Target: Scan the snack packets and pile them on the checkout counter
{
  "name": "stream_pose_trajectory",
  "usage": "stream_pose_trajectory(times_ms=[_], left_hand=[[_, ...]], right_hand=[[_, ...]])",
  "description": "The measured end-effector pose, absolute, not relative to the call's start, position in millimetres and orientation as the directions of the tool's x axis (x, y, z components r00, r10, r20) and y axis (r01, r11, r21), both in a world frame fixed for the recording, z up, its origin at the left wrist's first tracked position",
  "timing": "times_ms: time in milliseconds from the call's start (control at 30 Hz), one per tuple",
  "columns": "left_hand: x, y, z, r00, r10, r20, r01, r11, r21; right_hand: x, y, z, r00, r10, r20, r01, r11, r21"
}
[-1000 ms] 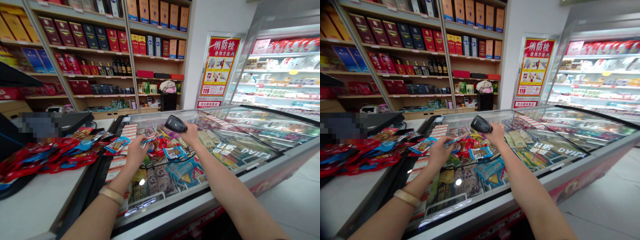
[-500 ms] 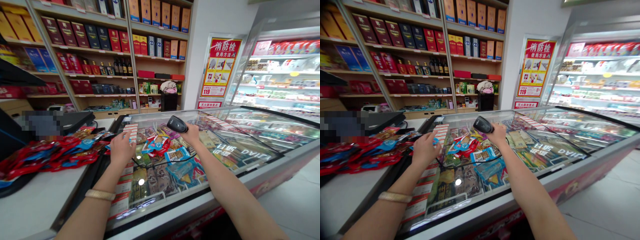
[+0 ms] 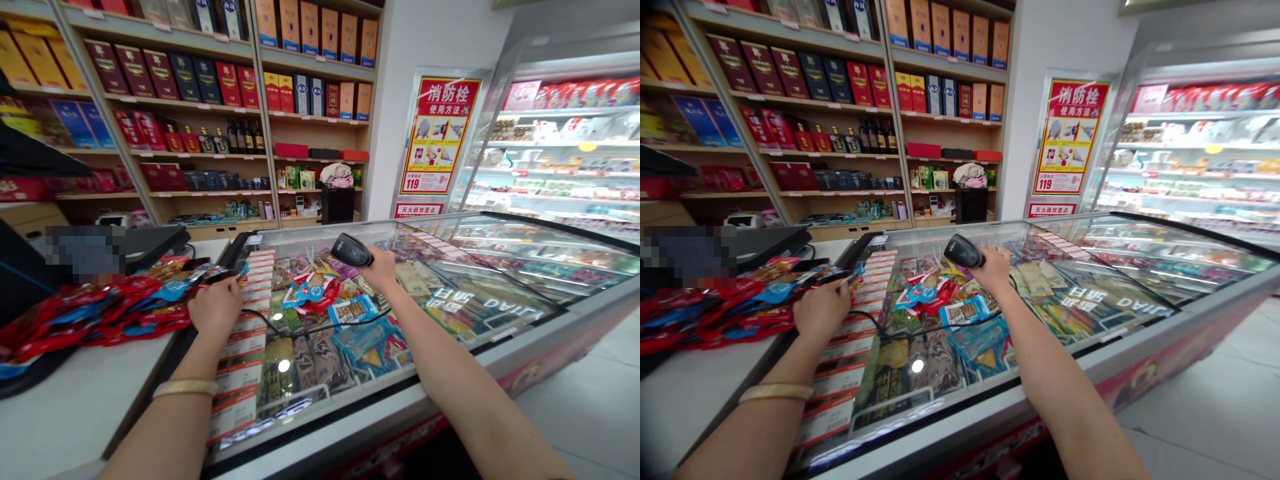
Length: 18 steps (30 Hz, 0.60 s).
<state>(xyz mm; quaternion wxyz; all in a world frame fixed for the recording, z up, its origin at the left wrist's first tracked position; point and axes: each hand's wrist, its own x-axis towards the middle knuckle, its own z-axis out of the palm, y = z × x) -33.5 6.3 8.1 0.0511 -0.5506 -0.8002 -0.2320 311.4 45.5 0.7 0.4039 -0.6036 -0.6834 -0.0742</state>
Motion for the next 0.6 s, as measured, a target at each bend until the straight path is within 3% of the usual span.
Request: stream_pose_trajectory(times_ms=[67,133,233,300,367,467,600], left_hand=[[-38,11,5,-0.465,0.796,0.387,0.828,0.236,0.509],[-39,17,1,-0.527,0.740,0.418,0.682,0.075,0.728],[-30,25,-4,-0.569,0.766,0.298,0.230,-0.200,0.952],[-19,25,-3,-0.511,0.841,0.180,-0.070,-0.249,0.966],[-8,22,-1,-0.424,0.899,0.107,-0.237,-0.224,0.945],[4,16,2,-0.353,0.934,0.055,-0.350,-0.186,0.918],[13,12,1,-0.325,0.944,0.058,-0.360,-0.180,0.916]], right_hand=[[312,46,1,0.061,0.759,0.648,0.881,0.264,-0.392],[312,46,1,0.071,0.755,0.652,0.880,0.261,-0.398],[311,46,2,0.073,0.747,0.661,0.875,0.269,-0.401],[309,45,2,0.055,0.741,0.669,0.868,0.296,-0.398],[306,44,2,0.013,0.739,0.673,0.859,0.336,-0.386],[300,40,3,-0.061,0.743,0.667,0.851,0.388,-0.354],[289,35,4,-0.180,0.753,0.632,0.826,0.465,-0.318]])
